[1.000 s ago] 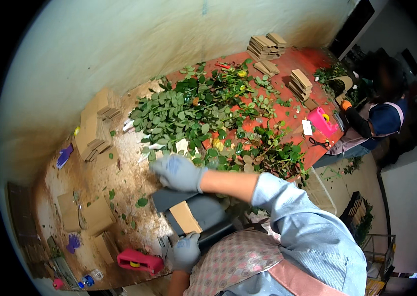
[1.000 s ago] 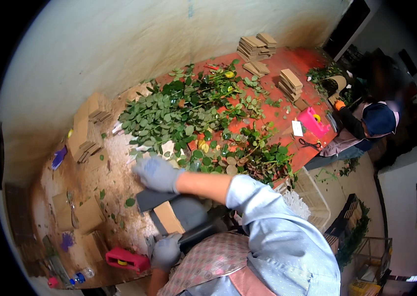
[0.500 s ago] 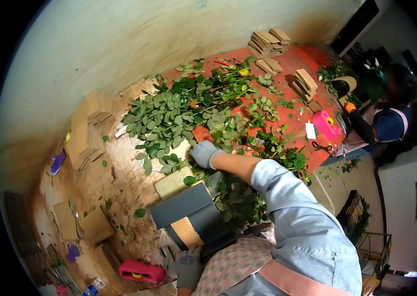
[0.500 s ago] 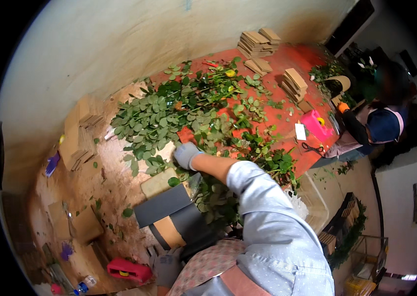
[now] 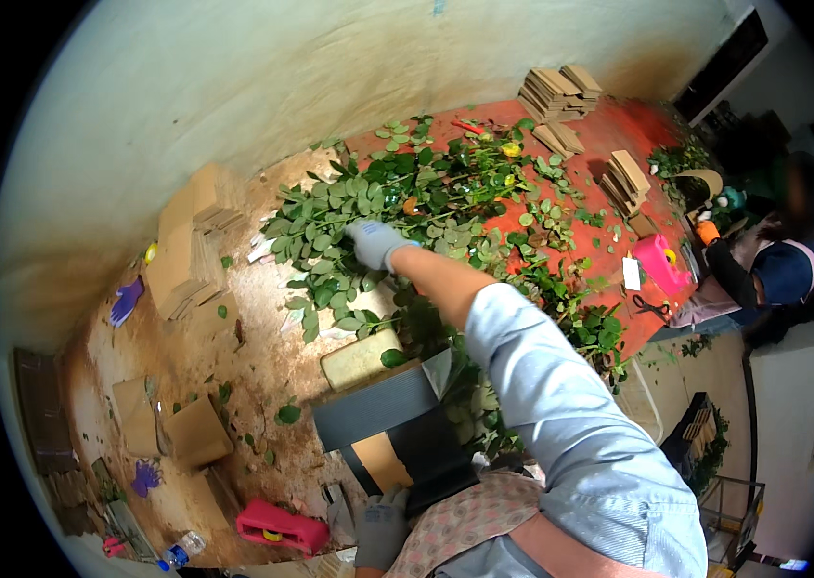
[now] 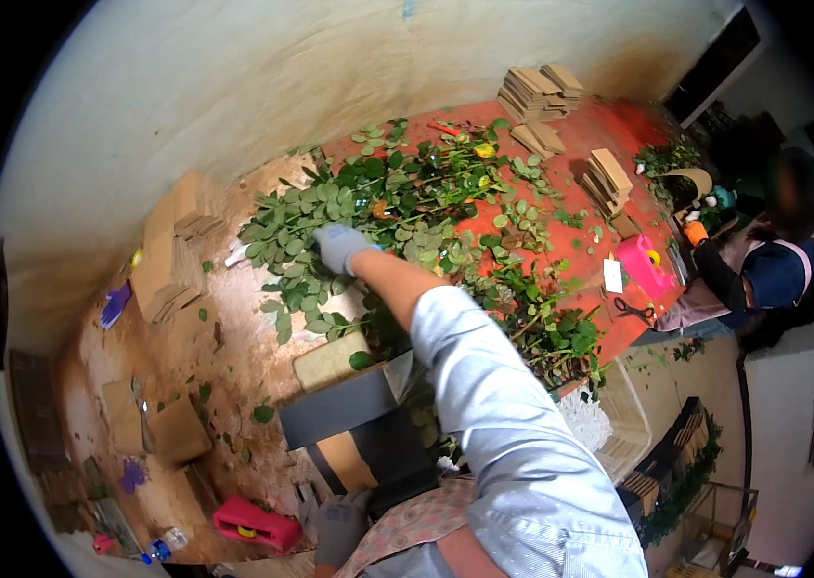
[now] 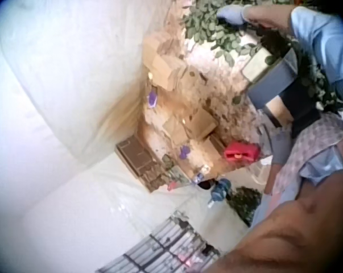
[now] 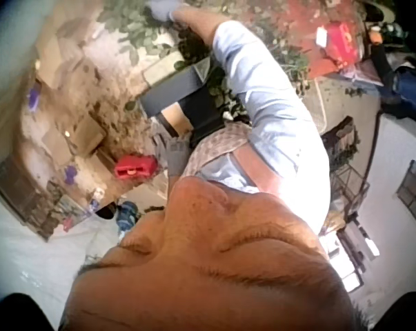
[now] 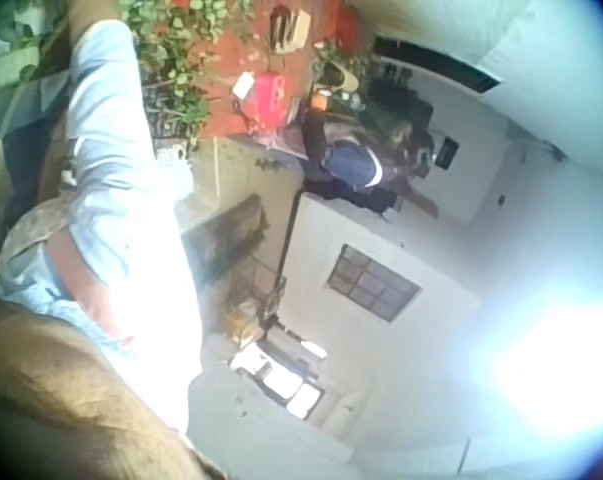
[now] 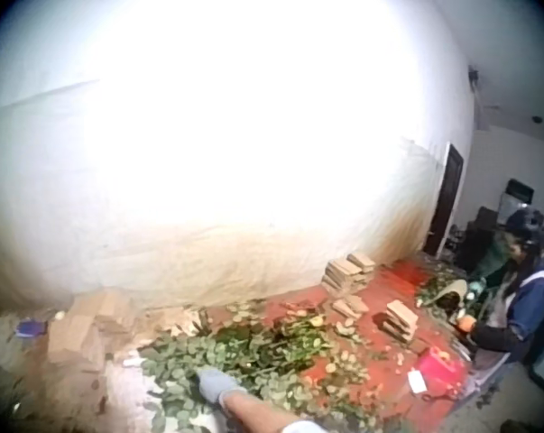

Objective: The person arranges green leaves and stems into a black rectangular tray using both hands. They repeatedly pick up bunches of foliage from a cluttered table, place them into the tray, and adjust the arrangement. The workspace is filled with cardboard pieces and loose leaves.

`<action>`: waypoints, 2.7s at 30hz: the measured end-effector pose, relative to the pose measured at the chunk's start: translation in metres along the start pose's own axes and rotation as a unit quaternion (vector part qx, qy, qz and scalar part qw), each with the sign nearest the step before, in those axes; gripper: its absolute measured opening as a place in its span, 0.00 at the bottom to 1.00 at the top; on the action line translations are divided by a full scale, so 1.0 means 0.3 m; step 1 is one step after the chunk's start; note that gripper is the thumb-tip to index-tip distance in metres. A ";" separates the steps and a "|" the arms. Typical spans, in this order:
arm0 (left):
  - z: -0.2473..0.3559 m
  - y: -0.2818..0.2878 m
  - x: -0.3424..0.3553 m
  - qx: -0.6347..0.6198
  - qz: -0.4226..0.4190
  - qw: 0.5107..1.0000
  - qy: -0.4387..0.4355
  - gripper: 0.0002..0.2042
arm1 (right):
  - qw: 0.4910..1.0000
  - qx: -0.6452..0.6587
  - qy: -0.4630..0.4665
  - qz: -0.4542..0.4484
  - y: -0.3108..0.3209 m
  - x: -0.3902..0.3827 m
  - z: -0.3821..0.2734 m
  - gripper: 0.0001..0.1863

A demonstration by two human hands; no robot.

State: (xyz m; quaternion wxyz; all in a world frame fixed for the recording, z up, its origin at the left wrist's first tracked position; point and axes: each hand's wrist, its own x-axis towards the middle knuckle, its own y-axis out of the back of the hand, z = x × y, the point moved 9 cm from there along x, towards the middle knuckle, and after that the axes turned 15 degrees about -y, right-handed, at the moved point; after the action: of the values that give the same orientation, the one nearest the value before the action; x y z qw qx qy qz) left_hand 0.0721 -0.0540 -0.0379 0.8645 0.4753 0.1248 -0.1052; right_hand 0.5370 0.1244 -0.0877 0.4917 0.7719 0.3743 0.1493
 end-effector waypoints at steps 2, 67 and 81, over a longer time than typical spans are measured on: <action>0.026 0.038 -0.002 0.024 0.057 0.998 -0.019 0.19 | 0.993 -0.115 -0.008 0.017 -0.093 0.003 0.009 0.17; -0.243 0.089 -0.030 -0.158 0.096 0.982 -0.048 0.08 | 0.910 -0.098 0.331 -0.227 -0.304 -1.368 -0.423 0.13; -0.339 -0.036 -0.543 0.045 -0.112 0.977 0.177 0.09 | 0.890 -0.142 0.349 -0.256 -0.329 -1.389 -0.430 0.13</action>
State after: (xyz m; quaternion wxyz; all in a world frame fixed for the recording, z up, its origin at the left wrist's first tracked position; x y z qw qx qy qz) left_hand -0.0970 0.0369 -0.0475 0.7891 0.5081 0.3235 -0.1207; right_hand 0.1359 -0.0706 -0.0554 0.4552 0.4696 0.6811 0.3292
